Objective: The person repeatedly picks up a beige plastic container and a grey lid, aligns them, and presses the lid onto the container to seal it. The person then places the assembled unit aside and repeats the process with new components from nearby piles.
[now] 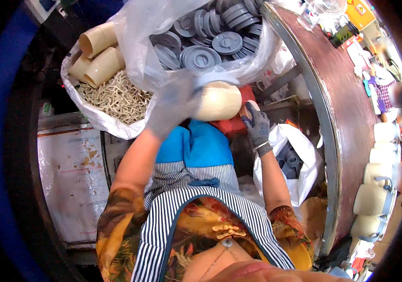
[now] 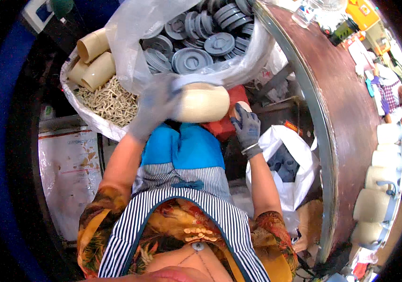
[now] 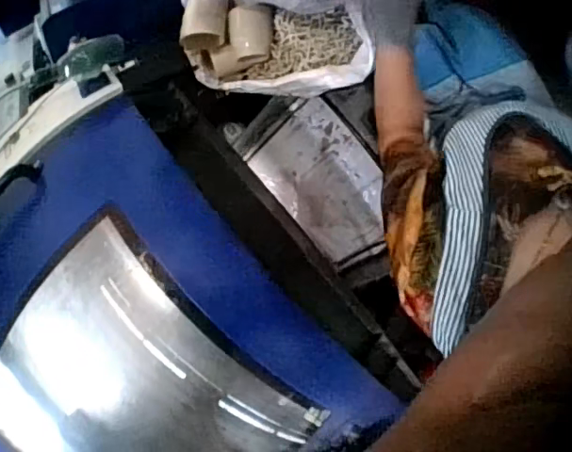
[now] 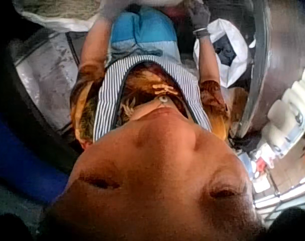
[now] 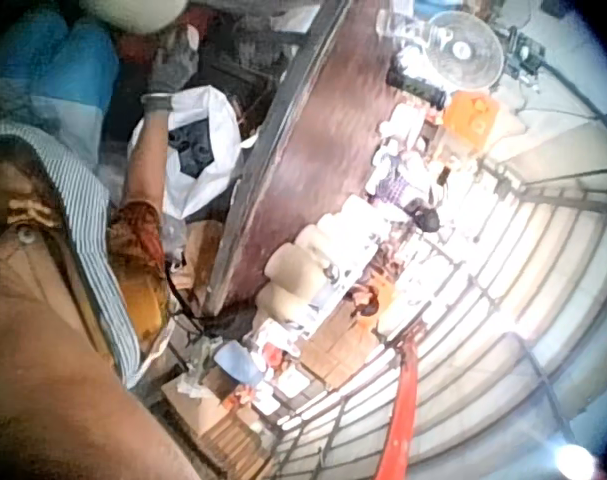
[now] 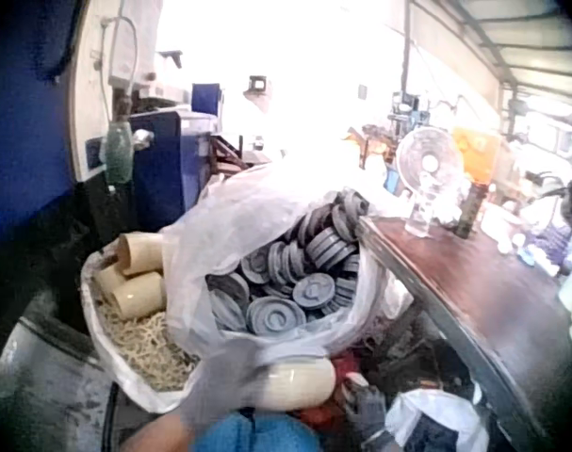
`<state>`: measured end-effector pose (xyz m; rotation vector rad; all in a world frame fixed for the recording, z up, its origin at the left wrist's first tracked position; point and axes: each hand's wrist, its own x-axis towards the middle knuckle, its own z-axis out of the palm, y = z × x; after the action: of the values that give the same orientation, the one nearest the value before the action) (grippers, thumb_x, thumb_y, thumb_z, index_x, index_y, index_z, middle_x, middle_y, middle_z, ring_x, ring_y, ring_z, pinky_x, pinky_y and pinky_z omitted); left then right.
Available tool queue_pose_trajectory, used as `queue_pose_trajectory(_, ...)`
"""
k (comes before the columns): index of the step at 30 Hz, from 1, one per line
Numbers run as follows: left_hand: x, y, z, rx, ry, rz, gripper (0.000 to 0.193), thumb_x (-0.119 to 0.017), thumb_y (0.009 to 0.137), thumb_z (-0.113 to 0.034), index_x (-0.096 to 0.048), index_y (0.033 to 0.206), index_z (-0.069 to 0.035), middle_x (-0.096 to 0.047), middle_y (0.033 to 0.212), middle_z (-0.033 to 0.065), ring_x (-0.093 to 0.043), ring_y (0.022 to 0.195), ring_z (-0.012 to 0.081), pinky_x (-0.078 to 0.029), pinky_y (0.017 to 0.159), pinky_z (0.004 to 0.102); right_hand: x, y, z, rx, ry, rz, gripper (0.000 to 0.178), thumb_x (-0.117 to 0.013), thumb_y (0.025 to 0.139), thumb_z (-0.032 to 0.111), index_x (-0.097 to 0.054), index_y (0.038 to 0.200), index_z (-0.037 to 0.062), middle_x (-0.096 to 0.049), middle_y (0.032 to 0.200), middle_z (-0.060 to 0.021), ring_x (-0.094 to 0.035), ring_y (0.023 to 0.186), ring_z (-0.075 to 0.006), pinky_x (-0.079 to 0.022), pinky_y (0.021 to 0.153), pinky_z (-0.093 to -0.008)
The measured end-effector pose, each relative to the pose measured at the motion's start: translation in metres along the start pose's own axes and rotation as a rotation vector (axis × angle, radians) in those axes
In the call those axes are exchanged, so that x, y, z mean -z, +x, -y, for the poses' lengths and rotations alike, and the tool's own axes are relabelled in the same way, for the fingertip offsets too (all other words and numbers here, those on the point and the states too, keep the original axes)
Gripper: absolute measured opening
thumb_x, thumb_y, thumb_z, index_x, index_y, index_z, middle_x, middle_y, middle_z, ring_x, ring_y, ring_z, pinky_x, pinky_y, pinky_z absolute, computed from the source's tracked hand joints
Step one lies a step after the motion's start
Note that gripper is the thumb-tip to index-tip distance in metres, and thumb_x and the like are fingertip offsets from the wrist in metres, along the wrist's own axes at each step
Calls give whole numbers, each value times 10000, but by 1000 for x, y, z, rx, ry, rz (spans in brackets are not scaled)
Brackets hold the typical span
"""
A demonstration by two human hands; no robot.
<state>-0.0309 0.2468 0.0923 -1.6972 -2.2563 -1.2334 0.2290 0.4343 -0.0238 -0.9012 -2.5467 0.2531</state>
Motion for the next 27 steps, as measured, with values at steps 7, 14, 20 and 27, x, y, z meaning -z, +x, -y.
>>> queue_pose_trajectory(7,142,-171,44,763,-307,-448,268,-585,956,-130,-580,1173,26,-612,1146,99,-582,1034,184,-477,895,322,-4,189,121,430,176,-122,357,-645,896,243,-630,1216,85,-640,1149,-149,-604,1031,-352,-477,872,-433)
queue_pose_trajectory(14,120,-206,44,908,-697,-661,224,-610,968,-196,-571,1116,-33,-596,1032,40,-552,944,128,-462,835,268,-104,280,97,32,-350,485,924,-711,728,541,-337,1501,198,-407,1477,-176,-324,1389,-407,-249,1111,-583)
queue_pose_trajectory(20,102,-184,49,571,-290,-452,215,-566,963,-112,-556,1147,-2,-597,1062,69,-556,980,146,-454,878,277,-9,206,124,467,-266,194,521,-760,682,369,-616,1123,132,-521,1333,-143,-483,1232,-385,-338,1049,-578)
queue_pose_trajectory(27,93,-187,40,574,-381,-471,276,-570,955,-153,-562,1177,11,-593,1073,62,-542,999,155,-440,898,286,56,-50,123,661,-66,428,440,-656,795,294,-598,1160,55,-465,1404,-212,-411,1308,-430,-328,1089,-552)
